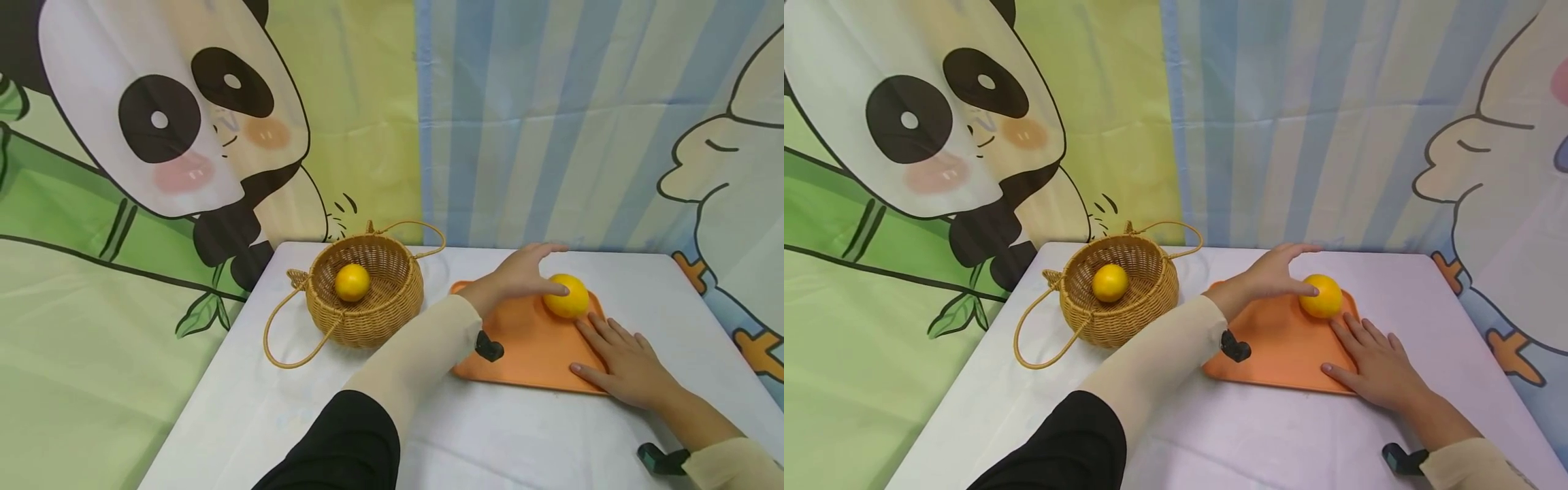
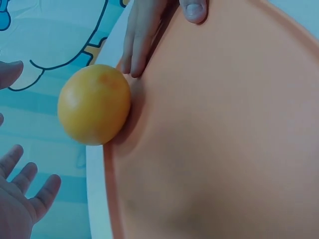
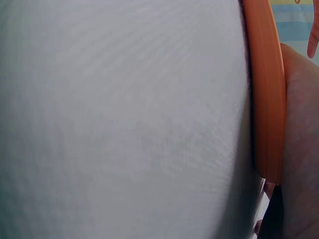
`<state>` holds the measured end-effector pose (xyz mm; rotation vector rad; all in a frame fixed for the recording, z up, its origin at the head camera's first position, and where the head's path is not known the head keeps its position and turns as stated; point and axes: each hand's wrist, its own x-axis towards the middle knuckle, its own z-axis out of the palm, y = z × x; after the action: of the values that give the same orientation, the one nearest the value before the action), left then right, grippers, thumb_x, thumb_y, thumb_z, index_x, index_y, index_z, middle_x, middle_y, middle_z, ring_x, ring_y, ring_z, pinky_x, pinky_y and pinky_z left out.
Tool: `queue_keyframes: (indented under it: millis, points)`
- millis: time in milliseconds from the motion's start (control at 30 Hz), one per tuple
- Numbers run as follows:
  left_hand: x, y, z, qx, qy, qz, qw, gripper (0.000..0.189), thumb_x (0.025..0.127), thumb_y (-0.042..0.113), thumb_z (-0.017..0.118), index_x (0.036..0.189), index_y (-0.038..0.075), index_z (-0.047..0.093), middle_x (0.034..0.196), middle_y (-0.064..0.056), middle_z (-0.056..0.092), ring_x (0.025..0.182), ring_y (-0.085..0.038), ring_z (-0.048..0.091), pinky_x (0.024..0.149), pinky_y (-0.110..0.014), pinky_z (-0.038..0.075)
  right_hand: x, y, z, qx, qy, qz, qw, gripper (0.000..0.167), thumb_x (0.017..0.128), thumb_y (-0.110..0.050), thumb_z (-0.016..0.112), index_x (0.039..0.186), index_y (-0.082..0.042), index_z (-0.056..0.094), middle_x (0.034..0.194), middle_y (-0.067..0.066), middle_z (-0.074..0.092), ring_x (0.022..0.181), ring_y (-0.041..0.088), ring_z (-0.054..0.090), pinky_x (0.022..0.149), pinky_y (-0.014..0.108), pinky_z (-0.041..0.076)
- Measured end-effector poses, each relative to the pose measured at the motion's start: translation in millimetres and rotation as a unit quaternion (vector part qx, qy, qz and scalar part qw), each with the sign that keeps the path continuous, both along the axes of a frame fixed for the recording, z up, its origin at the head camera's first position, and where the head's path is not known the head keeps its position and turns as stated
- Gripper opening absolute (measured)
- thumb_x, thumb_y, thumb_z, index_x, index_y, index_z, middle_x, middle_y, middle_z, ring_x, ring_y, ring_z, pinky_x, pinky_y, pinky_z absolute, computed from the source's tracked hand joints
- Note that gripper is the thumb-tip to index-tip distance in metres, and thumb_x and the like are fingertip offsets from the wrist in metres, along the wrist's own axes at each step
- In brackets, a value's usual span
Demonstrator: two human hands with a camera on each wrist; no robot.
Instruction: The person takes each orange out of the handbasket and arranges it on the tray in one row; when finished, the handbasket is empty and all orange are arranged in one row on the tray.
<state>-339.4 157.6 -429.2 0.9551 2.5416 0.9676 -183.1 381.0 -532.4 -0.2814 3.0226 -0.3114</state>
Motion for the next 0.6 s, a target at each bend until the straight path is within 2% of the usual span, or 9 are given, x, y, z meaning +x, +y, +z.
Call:
queue_keyframes:
  millis: [233, 433, 600]
  points:
    - [-2.8, -5.7, 6.4, 0.004, 0.006, 0.000, 1.0000, 0.081, 0.089, 0.048, 0.087, 0.159, 0.047, 0.046, 0.163, 0.021, 0.037, 0.146, 0.000, 0.039, 0.118, -0.028, 0.038, 0.0, 0, -0.3, -0.005, -0.001, -0.001, 1.0000, 0.104, 0.098, -0.072, 0.059, 0.171, -0.008, 0.021, 0.174, 0.028, 0.013, 0.148, 0.066, 0.019, 0.109, 0.088, 0.007]
    - [-5.5, -13.5, 15.5, 0.006, 0.008, -0.010, 0.9999, 0.082, 0.089, 0.048, 0.086, 0.160, 0.044, 0.046, 0.163, 0.018, 0.038, 0.146, -0.002, 0.040, 0.116, -0.029, 0.040, -1.5, 1, -1.8, -0.009, -0.004, -0.003, 0.9999, 0.105, 0.097, -0.074, 0.058, 0.171, -0.009, 0.020, 0.174, 0.028, 0.012, 0.148, 0.066, 0.017, 0.109, 0.088, 0.005]
    - [-9.5, -21.3, 23.8, 0.012, 0.021, -0.024, 0.9994, 0.082, 0.089, 0.047, 0.086, 0.160, 0.040, 0.047, 0.165, 0.017, 0.037, 0.149, -0.002, 0.036, 0.118, -0.028, 0.037, -2.3, 2, -3.3, -0.009, -0.011, -0.007, 0.9999, 0.107, 0.097, -0.076, 0.057, 0.171, -0.010, 0.019, 0.174, 0.028, 0.011, 0.148, 0.066, 0.016, 0.109, 0.088, 0.004]
